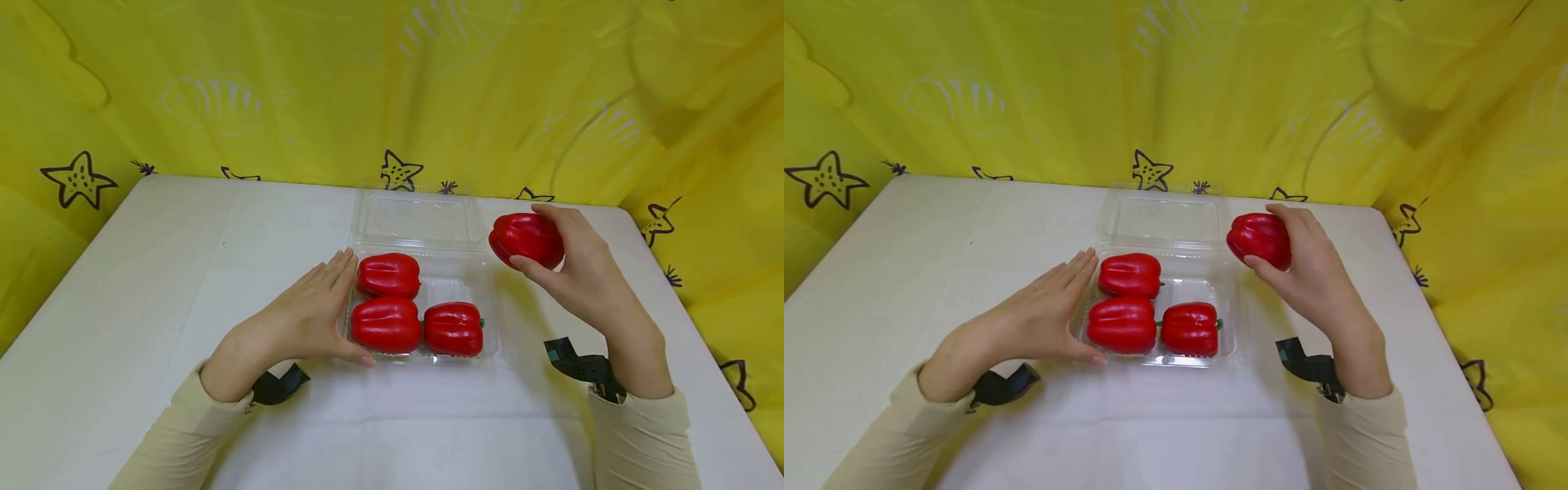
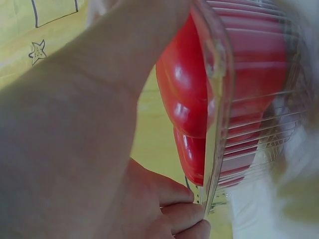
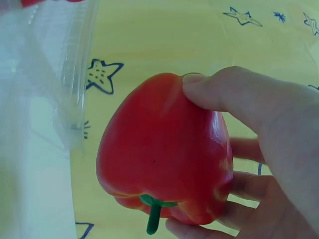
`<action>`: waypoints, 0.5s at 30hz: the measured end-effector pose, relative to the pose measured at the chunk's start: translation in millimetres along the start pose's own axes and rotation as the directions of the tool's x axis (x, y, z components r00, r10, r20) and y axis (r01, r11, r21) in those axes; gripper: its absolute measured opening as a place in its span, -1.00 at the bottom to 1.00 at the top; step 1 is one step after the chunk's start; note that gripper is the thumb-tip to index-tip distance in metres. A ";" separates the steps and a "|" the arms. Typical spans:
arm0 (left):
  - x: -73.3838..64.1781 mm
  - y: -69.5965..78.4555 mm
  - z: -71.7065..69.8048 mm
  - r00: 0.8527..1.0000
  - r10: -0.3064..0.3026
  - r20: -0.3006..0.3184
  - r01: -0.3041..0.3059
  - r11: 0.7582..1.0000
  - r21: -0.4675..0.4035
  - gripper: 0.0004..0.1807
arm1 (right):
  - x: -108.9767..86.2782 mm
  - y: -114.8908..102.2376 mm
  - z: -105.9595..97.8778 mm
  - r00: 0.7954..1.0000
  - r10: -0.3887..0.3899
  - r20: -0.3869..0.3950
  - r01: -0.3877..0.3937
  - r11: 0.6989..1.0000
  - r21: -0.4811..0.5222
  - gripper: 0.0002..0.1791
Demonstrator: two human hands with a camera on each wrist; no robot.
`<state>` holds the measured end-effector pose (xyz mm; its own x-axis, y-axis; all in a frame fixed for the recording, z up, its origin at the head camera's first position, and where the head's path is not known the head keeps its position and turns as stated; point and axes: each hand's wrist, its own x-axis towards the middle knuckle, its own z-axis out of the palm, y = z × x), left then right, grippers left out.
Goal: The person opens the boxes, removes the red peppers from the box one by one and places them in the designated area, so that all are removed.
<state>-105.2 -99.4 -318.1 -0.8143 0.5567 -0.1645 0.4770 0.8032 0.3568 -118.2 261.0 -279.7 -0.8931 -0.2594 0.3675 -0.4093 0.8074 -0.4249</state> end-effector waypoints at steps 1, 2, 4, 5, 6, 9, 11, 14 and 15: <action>-0.1 -0.6 -0.4 1.000 0.001 0.002 -0.001 1.000 -0.002 0.48 | 0.2 0.8 -0.3 1.000 0.023 0.006 -0.023 1.000 0.000 -0.18; -0.1 -0.9 -0.8 1.000 0.004 0.002 -0.004 1.000 -0.004 0.48 | 0.4 1.9 -0.5 0.999 0.051 0.019 -0.051 0.999 0.001 -0.18; 0.0 -1.5 -1.3 1.000 0.005 0.005 -0.005 1.000 -0.006 0.48 | 1.2 4.8 -0.3 0.994 0.100 0.040 -0.099 0.995 -0.004 -0.19; 0.0 -1.6 -1.5 1.000 0.005 0.006 -0.005 1.000 -0.008 0.48 | 1.7 7.1 0.3 0.991 0.119 0.053 -0.118 0.993 -0.009 -0.18; 0.0 -1.7 -1.6 1.000 0.004 0.007 -0.004 1.000 -0.008 0.48 | 2.2 9.7 1.2 0.989 0.135 0.067 -0.134 0.991 -0.014 -0.19; 0.1 -1.8 -2.0 1.000 -0.002 0.010 0.002 1.000 -0.011 0.48 | 3.7 18.0 4.5 0.979 0.174 0.107 -0.171 0.985 -0.034 -0.21; -0.1 -1.8 -2.1 1.000 -0.006 0.012 0.006 1.000 -0.015 0.48 | 4.6 23.1 7.2 0.971 0.198 0.135 -0.194 0.980 -0.047 -0.22; -0.1 -1.8 -2.0 1.000 -0.008 0.012 0.009 1.000 -0.019 0.48 | 5.5 28.9 10.6 0.959 0.228 0.166 -0.220 0.973 -0.062 -0.24; -0.1 -2.0 -1.7 1.000 -0.007 0.011 0.008 1.000 -0.020 0.48 | 5.6 30.9 11.7 0.957 0.234 0.173 -0.226 0.972 -0.067 -0.25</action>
<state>-106.5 -101.4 -317.2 -0.8140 0.5530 -0.1776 0.4639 0.8030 0.3740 -138.1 278.3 -300.5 -0.9825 -0.1511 0.1088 -0.1840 0.8786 -0.4407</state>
